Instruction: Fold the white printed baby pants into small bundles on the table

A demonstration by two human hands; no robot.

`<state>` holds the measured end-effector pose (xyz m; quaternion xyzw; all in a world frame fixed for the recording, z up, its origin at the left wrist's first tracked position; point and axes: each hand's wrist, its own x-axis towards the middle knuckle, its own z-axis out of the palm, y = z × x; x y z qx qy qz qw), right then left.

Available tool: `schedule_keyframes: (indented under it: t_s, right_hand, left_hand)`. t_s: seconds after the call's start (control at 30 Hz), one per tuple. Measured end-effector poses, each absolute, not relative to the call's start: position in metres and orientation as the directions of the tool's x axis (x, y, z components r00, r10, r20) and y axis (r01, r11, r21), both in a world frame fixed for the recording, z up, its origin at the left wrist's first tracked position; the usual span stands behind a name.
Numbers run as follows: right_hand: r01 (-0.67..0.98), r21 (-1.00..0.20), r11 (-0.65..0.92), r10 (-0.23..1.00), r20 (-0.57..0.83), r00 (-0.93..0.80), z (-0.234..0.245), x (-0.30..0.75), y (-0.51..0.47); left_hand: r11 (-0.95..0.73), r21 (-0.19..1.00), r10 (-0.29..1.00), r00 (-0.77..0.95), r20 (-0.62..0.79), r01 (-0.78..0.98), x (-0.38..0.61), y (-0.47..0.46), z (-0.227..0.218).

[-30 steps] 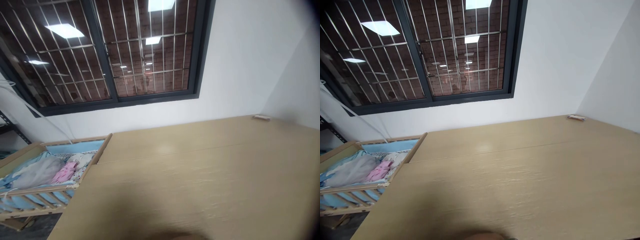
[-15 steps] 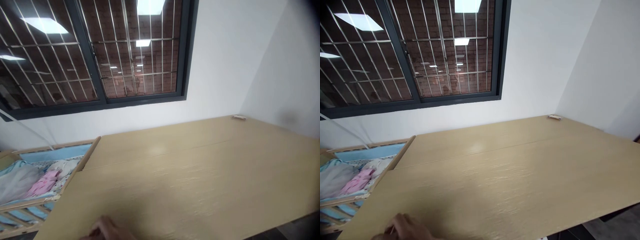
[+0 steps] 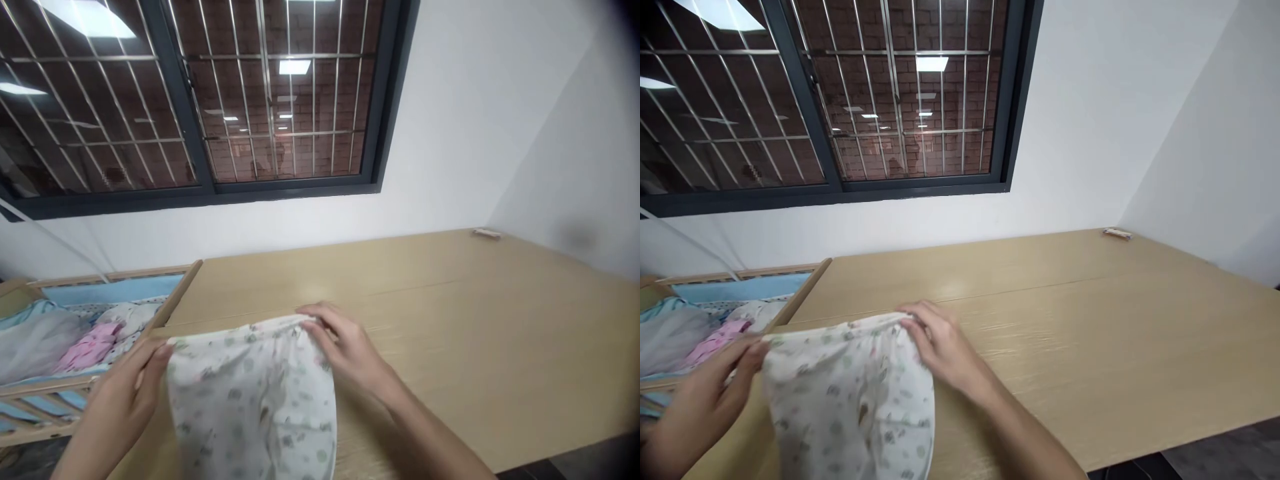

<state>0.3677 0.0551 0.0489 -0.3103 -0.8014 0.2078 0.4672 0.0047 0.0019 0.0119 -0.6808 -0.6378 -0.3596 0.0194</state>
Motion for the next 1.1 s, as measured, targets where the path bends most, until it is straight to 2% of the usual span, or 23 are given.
schedule_keyframes:
  t_s: [0.07,0.17,0.33,0.47,0.63,0.87,0.97,1.1]
  right_hand:
    - [0.397,-0.626,0.671,0.741,0.542,-0.397,0.037,0.376,0.089]
    - [0.514,-0.645,0.565,0.822,0.388,-0.416,0.001,0.382,0.147]
    - [0.676,-0.672,0.302,0.95,0.151,-0.274,-0.071,0.38,0.227]
    - [0.709,-0.662,0.241,0.968,0.111,-0.225,-0.104,0.368,0.267]
    - [0.75,-0.636,0.181,0.983,0.088,-0.163,-0.124,0.355,0.301]
    - [0.773,-0.618,0.142,0.986,0.02,-0.166,-0.135,0.352,0.321]
    - [0.764,-0.631,0.135,0.982,-0.018,-0.188,-0.132,0.358,0.326]
    - [0.747,-0.654,0.12,0.975,-0.063,-0.212,-0.128,0.366,0.332]
  left_hand:
    - [-0.246,0.454,0.833,-0.053,0.551,0.856,0.02,0.04,0.008]
    - [-0.229,0.532,0.876,-0.066,0.478,0.815,0.047,0.098,-0.017]
    - [-0.155,0.523,0.936,-0.045,0.349,0.838,0.068,0.17,-0.078]
    - [-0.047,0.446,0.955,-0.091,0.284,0.894,0.075,0.21,-0.107]
    - [0.059,0.347,0.953,-0.157,0.26,0.936,0.085,0.239,-0.123]
    - [0.08,0.327,0.961,-0.16,0.224,0.942,0.1,0.237,-0.105]
    - [-0.021,0.36,0.978,-0.056,0.201,0.933,0.129,0.21,-0.084]
    - [-0.271,0.447,0.96,0.271,0.065,0.852,0.199,0.127,-0.08]
